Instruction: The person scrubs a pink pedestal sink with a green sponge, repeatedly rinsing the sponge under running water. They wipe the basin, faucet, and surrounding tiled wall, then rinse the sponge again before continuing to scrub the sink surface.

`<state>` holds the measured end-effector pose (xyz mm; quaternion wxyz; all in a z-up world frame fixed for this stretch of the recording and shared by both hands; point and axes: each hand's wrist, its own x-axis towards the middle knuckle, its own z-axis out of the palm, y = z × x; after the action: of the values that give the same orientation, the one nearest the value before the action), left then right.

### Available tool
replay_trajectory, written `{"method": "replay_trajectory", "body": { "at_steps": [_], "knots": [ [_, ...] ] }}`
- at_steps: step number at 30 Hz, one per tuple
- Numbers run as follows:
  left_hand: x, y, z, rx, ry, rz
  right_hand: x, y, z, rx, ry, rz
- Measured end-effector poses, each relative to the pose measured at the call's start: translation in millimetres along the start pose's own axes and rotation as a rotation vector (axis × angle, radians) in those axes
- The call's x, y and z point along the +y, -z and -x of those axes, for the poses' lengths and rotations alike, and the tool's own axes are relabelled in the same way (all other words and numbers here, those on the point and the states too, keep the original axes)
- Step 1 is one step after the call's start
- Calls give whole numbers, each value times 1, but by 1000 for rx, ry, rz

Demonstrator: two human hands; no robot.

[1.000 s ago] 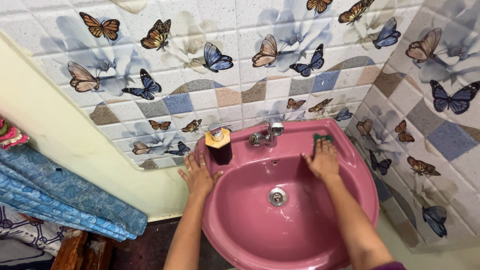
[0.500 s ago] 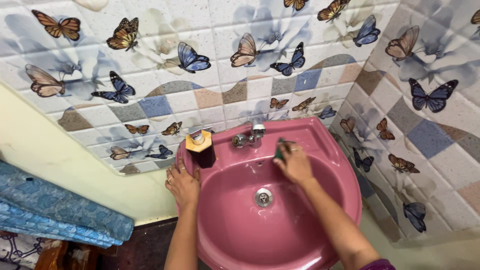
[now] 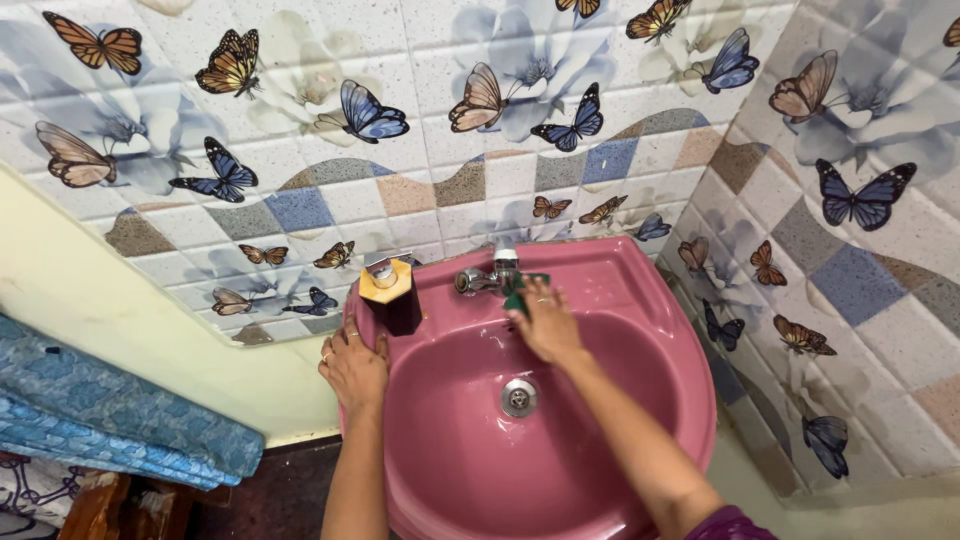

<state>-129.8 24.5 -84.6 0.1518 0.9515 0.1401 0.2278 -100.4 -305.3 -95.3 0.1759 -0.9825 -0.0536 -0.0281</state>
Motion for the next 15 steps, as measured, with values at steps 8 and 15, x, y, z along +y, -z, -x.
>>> {"method": "replay_trajectory", "body": {
  "at_steps": [8,15],
  "knots": [
    [3,3,0,-12,18,-39,44,41,-5,78,-333,405],
    [2,3,-1,-26,28,-33,-21,14,-5,-21,-21,122]
  ]
}}
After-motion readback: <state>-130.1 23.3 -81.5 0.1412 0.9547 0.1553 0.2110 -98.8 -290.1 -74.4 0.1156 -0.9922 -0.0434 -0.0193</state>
